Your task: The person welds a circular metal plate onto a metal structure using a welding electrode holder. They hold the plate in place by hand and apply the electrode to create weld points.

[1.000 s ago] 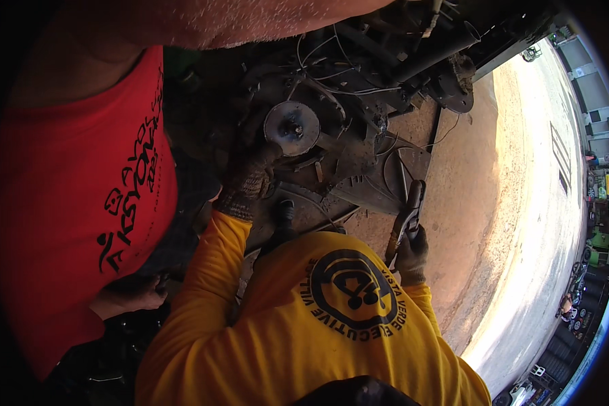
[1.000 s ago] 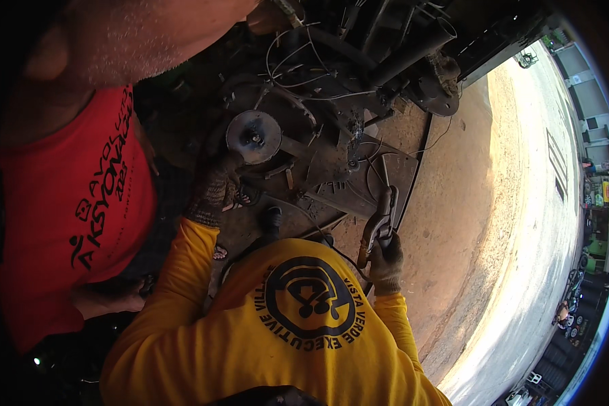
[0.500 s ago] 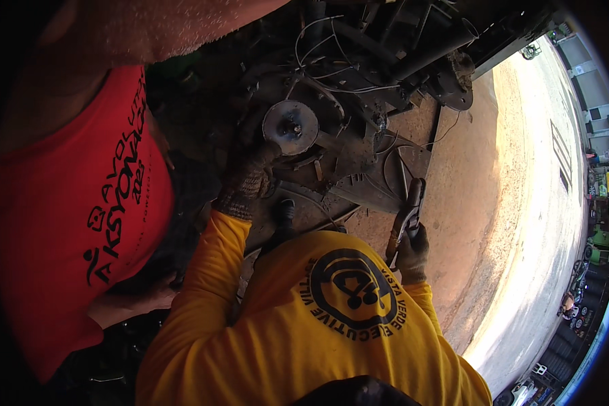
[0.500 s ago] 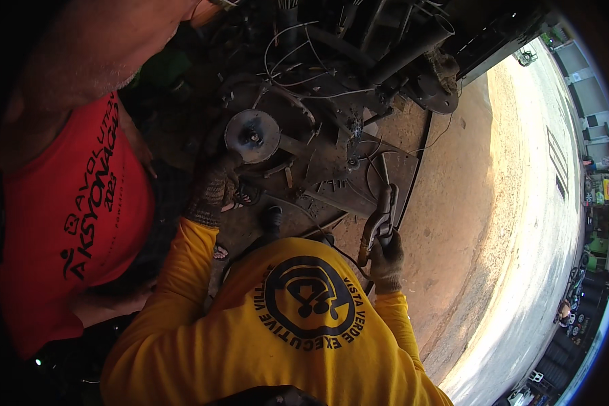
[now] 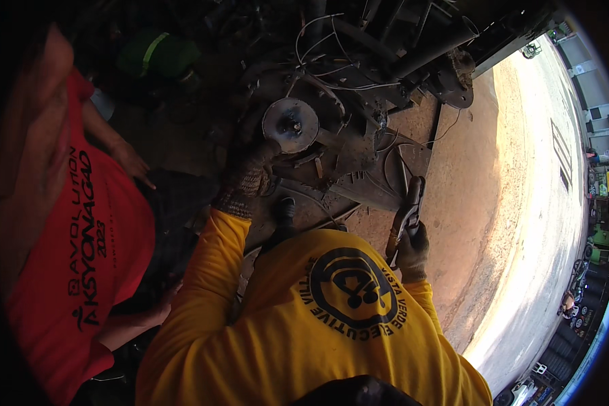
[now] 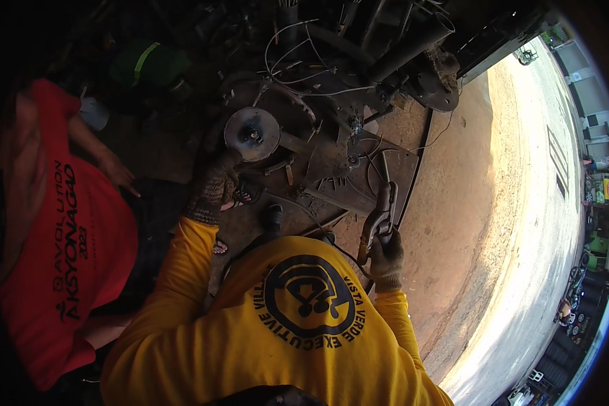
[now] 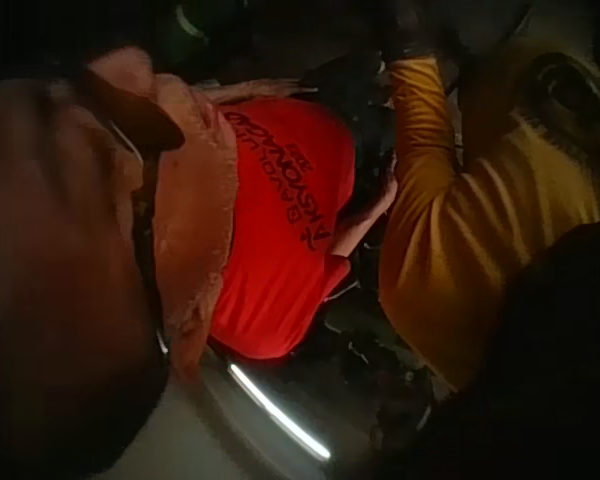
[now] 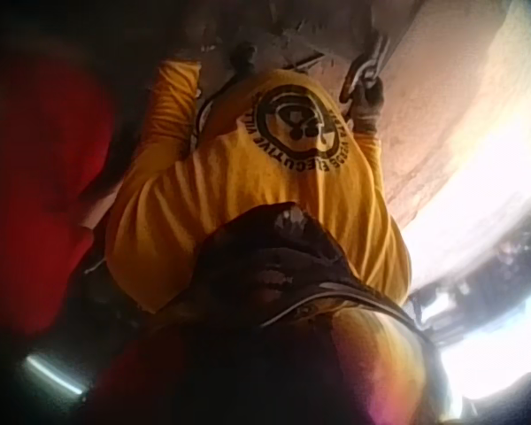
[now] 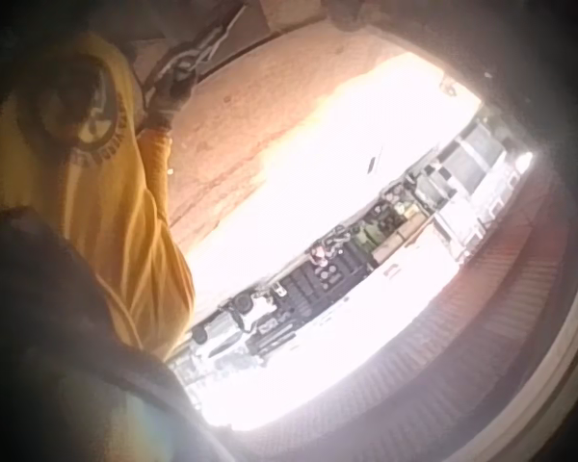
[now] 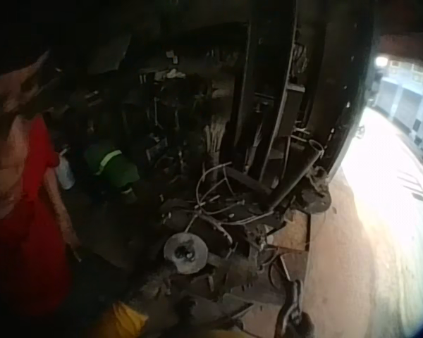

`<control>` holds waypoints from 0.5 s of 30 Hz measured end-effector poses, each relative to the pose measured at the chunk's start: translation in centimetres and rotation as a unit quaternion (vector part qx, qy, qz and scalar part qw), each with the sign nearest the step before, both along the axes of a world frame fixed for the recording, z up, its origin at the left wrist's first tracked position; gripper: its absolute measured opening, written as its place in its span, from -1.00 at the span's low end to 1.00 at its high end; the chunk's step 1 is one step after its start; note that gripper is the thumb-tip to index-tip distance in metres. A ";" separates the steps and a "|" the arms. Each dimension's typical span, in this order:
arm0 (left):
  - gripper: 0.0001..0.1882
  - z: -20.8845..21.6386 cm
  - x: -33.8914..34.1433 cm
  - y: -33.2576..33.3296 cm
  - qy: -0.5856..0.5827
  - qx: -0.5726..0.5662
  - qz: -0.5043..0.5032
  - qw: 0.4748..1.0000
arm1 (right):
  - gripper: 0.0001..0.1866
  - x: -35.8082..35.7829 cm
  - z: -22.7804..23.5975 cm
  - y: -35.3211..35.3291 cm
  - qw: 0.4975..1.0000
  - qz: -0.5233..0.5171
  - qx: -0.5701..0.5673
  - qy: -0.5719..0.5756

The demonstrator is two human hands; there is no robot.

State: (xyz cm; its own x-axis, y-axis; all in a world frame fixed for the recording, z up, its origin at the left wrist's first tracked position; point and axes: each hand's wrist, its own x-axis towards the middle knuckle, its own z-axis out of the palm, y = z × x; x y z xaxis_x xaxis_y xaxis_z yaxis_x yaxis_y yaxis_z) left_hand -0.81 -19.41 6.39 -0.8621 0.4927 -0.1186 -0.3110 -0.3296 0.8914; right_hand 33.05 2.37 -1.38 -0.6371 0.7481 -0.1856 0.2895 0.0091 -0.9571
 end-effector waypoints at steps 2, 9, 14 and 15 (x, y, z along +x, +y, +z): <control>-0.16 -0.9 -0.3 0.0 0.013 0.049 -0.010 0.999 | -0.57 -0.1 -0.1 0.0 1.000 -0.004 -0.002 -0.003; -0.16 -0.6 0.1 -0.3 -0.011 0.035 -0.016 0.999 | -0.56 -0.3 0.1 -0.1 1.000 -0.007 -0.011 -0.021; -0.18 -1.0 0.0 -0.3 -0.011 0.040 -0.009 0.999 | -0.56 -0.1 -0.4 0.0 1.000 0.004 -0.008 -0.002; -0.18 -1.0 0.0 -0.4 -0.011 0.025 -0.005 1.000 | -0.56 -0.1 -0.5 0.0 1.000 0.004 -0.015 0.001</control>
